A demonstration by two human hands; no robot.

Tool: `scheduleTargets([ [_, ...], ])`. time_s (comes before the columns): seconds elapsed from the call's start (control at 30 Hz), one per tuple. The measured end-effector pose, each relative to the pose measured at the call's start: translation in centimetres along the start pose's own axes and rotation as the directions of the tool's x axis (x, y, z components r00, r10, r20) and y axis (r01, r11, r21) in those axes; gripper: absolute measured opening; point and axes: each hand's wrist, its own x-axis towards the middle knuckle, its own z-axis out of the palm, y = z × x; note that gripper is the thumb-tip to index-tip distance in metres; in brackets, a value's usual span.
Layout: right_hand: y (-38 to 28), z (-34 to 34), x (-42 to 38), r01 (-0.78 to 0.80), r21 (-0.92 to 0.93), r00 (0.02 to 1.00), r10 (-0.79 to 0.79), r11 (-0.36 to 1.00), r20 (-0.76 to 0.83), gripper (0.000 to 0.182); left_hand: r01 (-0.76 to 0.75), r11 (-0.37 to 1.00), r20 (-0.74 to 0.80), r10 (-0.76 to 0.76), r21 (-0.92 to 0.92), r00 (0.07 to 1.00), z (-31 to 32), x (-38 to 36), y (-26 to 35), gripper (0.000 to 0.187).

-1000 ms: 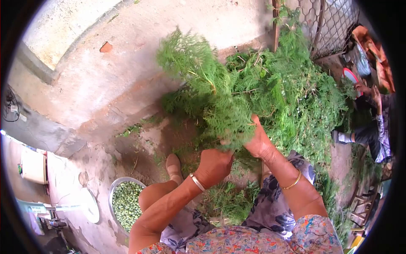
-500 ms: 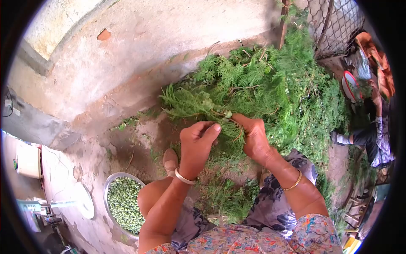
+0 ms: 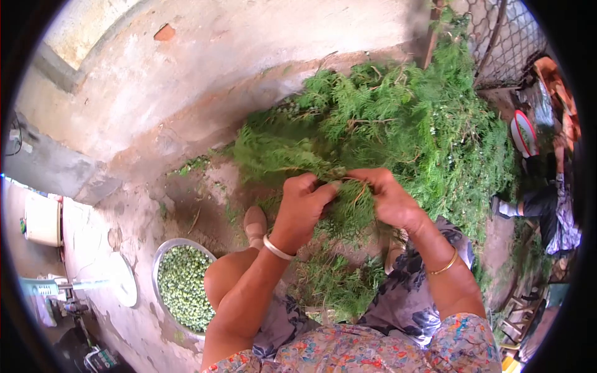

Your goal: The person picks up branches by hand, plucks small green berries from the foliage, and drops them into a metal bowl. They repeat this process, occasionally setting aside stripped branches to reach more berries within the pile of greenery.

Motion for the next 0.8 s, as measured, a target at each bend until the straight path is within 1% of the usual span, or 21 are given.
scheduleTargets([
  [0.03, -0.7, -0.4, -0.2, -0.029, 0.016, 0.999, 0.028, 0.999, 0.046, 0.031, 0.004, 1.000, -0.018, -0.004, 0.002, 1.000, -0.2, 0.2, -0.5, 0.016],
  [0.07, -1.1, -0.5, -0.2, -0.032, 0.024, 0.998, 0.030, 0.999, 0.063, 0.031, -0.031, 0.999, -0.030, 0.032, 0.018, 0.999, -0.2, 0.5, -0.9, 0.014],
  [0.1, -1.4, -0.6, -0.1, -0.167, 0.153, 0.985, 0.171, 0.974, -0.014, 0.033, -0.069, 0.997, -0.041, 0.070, 0.035, 0.997, -0.2, 0.7, -1.0, 0.012],
  [0.13, -1.5, -0.6, -0.2, -0.286, 0.285, 0.945, 0.318, 0.915, -0.073, 0.037, -0.066, 0.997, -0.057, 0.069, 0.037, 0.996, -0.2, 0.5, -1.0, 0.012],
  [0.17, -1.7, 0.1, 0.1, -0.272, 0.521, 0.917, 0.382, 0.809, -0.115, 0.049, -0.096, 0.991, -0.036, 0.099, 0.092, 0.994, 0.1, 0.3, -0.2, 0.012],
  [0.2, -1.4, 0.0, 0.2, -0.279, 0.519, 0.919, 0.382, 0.808, -0.101, 0.049, -0.124, 0.981, -0.013, 0.128, 0.146, 0.992, 0.2, 0.1, 0.1, 0.012],
  [0.23, -0.7, -0.6, 0.3, -0.363, 0.501, 0.875, 0.472, 0.786, -0.106, 0.049, -0.121, 0.982, -0.027, 0.126, 0.148, 0.992, 0.2, 0.2, -0.2, 0.012],
  [0.27, -0.7, -0.5, 0.4, -0.444, 0.483, 0.822, 0.557, 0.754, -0.115, 0.050, -0.225, 0.916, 0.015, 0.233, 0.332, 0.972, 0.1, 0.3, -0.7, 0.011],
  [0.3, -2.3, 0.5, 0.1, -0.353, 0.455, 0.871, 0.465, 0.817, -0.160, 0.041, -0.319, 0.805, 0.079, 0.324, 0.500, 0.943, 0.0, 0.4, -1.1, 0.012],
  [0.33, -1.7, 0.5, 0.1, -0.357, 0.457, 0.872, 0.466, 0.815, -0.150, 0.041, -0.313, 0.804, 0.071, 0.323, 0.505, 0.944, 0.1, 0.4, -1.3, 0.012],
  [0.4, -0.8, 0.3, 0.2, -0.266, 0.087, 0.963, 0.269, 0.960, -0.030, 0.029, -0.225, 0.902, 0.033, 0.230, 0.368, 0.973, 0.2, 0.5, -1.4, 0.015],
  [0.43, -0.7, 0.7, 0.1, -0.236, 0.082, 0.966, 0.243, 0.968, -0.093, 0.016, -0.223, 0.902, 0.030, 0.228, 0.369, 0.973, 0.2, 0.4, -1.4, 0.015],
  [0.47, -0.6, 0.9, 0.1, -0.237, 0.083, 0.965, 0.244, 0.968, -0.093, 0.016, -0.197, 0.926, 0.008, 0.205, 0.321, 0.979, 0.3, 0.3, -1.4, 0.015],
  [0.53, -0.4, 0.8, -0.2, -0.128, -0.017, 0.987, 0.126, 0.992, -0.096, 0.011, -0.175, 0.948, 0.005, 0.180, 0.264, 0.984, 0.6, 0.1, -1.0, 0.015],
  [0.57, -0.6, 0.6, -0.3, -0.133, -0.023, 0.985, 0.130, 0.991, -0.115, 0.011, -0.053, 0.989, 0.006, 0.053, 0.135, 0.999, 0.6, -0.3, -0.1, 0.014],
  [0.6, -0.8, 0.4, -0.4, -0.095, -0.032, 0.992, 0.092, 0.995, -0.092, 0.008, 0.075, 0.997, 0.028, -0.075, 0.006, 0.997, 0.4, -0.5, 0.5, 0.013],
  [0.63, -1.0, 0.3, -0.4, -0.057, -0.040, 0.996, 0.054, 0.998, -0.067, 0.006, 0.133, 0.983, 0.104, -0.121, -0.123, 0.987, -0.3, -0.1, -0.1, 0.014],
  [0.67, -1.1, 0.4, -0.5, -0.059, -0.047, 0.995, 0.055, 0.997, -0.084, 0.006, 0.135, 0.983, 0.123, -0.120, -0.124, 0.985, -0.3, -0.1, -0.1, 0.014],
  [0.73, -1.1, 0.4, -0.5, 0.007, 0.010, 0.994, -0.006, 1.000, -0.107, 0.006, 0.178, 0.952, 0.110, -0.155, -0.250, 0.982, -0.4, -0.2, -0.1, 0.014],
  [0.77, -1.5, 0.0, -0.6, 0.014, -0.035, 0.995, -0.017, 0.999, -0.094, 0.007, 0.252, 0.922, 0.156, -0.214, -0.293, 0.964, -0.4, -0.5, 0.8, 0.015],
  [0.8, -1.6, -0.2, -0.7, 0.013, -0.038, 0.994, -0.017, 0.999, -0.105, 0.007, 0.256, 0.922, 0.167, -0.214, -0.289, 0.962, -0.6, -0.5, 0.8, 0.015],
])
